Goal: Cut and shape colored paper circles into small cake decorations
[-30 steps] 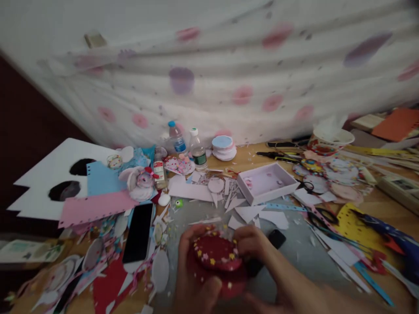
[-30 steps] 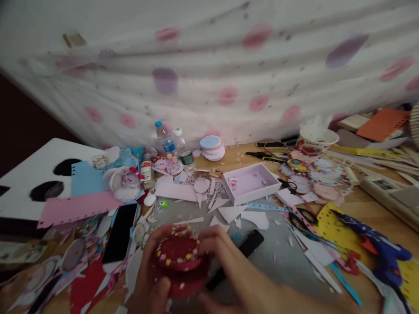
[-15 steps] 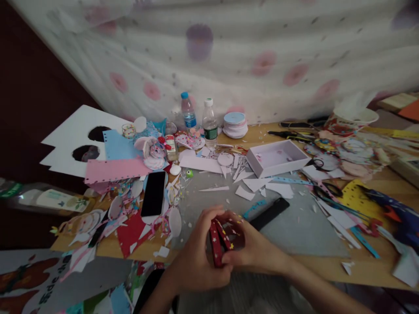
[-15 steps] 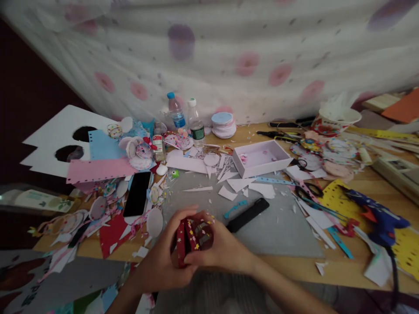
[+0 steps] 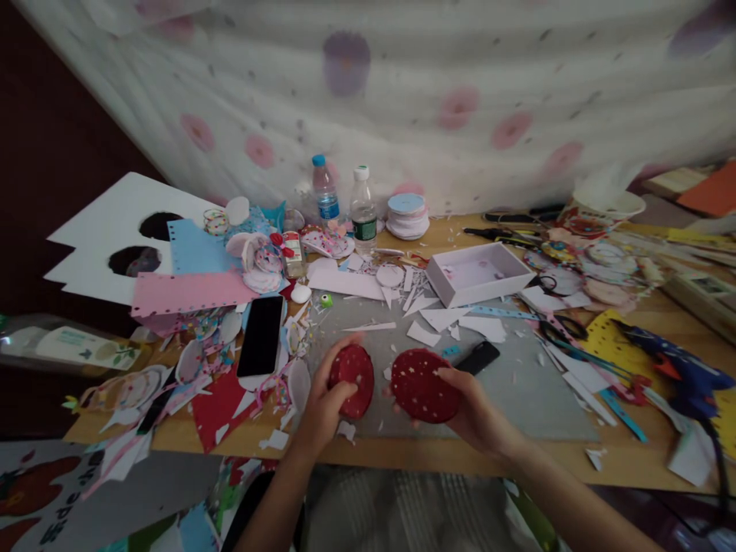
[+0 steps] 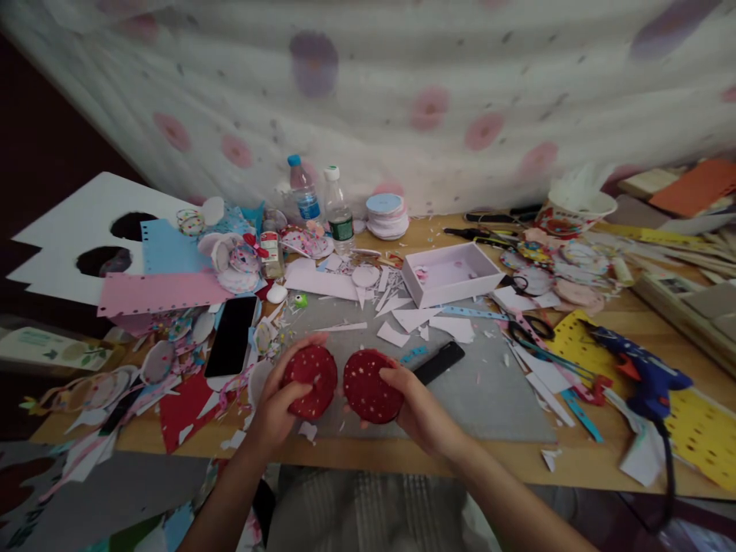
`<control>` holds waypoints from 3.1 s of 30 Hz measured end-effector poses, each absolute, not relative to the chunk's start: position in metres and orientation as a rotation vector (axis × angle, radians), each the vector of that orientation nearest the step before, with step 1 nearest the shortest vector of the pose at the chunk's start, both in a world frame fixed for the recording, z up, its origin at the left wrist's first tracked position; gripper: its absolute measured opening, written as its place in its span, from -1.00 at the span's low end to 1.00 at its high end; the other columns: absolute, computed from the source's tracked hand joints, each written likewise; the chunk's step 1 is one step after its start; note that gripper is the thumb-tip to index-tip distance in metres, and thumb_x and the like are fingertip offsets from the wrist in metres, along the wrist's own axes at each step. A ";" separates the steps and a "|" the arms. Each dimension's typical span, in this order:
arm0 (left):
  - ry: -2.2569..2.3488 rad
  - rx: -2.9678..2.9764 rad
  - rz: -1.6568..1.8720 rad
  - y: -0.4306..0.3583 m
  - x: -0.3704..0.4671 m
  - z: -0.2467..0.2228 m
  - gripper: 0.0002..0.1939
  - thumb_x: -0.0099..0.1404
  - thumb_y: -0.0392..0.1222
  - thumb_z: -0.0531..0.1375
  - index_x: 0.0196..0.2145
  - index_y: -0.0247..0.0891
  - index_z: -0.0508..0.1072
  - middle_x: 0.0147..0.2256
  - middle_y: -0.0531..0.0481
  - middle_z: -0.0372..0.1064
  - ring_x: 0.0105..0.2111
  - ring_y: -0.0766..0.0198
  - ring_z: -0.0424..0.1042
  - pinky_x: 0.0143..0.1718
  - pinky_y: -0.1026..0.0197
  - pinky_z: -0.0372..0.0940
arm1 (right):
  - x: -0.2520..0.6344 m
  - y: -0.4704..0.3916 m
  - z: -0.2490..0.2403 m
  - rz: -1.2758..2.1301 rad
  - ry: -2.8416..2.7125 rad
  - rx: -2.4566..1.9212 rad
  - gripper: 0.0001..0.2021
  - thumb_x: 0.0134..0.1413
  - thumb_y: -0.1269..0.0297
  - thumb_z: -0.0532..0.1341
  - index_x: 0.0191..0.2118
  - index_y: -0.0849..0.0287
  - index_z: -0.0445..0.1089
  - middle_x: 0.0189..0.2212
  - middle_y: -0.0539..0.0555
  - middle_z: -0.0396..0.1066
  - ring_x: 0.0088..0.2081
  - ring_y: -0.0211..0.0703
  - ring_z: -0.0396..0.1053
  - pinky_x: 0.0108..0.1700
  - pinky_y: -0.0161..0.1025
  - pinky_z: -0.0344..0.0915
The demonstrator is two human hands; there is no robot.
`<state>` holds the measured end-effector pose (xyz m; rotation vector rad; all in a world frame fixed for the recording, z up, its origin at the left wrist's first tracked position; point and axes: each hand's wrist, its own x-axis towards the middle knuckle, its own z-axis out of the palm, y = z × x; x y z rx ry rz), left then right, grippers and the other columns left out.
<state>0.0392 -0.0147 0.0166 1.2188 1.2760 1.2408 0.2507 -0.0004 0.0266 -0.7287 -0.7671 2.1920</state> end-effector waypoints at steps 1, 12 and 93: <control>1.382 1.300 1.225 -0.008 0.038 0.013 -0.49 0.13 -0.35 0.08 0.06 -0.14 0.37 0.11 -0.06 0.37 0.16 0.10 0.30 0.23 -0.01 0.09 | 0.250 0.001 0.027 2.215 -0.734 -0.703 -0.51 0.05 -0.06 0.18 0.04 0.11 0.32 -0.17 0.19 0.54 -0.21 0.03 0.51 -0.35 -0.19 0.37; 1.778 1.812 1.234 0.017 0.031 0.009 -0.68 0.24 -0.25 0.21 -0.02 -0.19 0.41 0.08 -0.17 0.35 0.16 0.01 0.25 0.21 -0.16 0.10 | 0.240 0.021 0.027 2.407 -0.612 -0.509 -0.47 0.14 -0.16 0.02 -0.21 0.24 0.46 -0.36 0.21 0.55 -0.35 -0.10 0.51 -0.42 -0.32 0.31; 1.283 0.875 1.554 -0.030 0.093 0.027 -0.65 0.38 0.00 -0.05 -0.07 -0.18 0.40 -0.04 -0.10 0.41 -0.02 0.14 0.41 0.05 0.09 0.31 | 0.202 -0.007 0.014 0.682 -2.078 -1.125 -0.84 0.24 0.23 0.07 -0.37 0.10 0.18 -0.46 0.05 0.32 -0.44 -0.17 0.25 -0.41 -0.27 0.15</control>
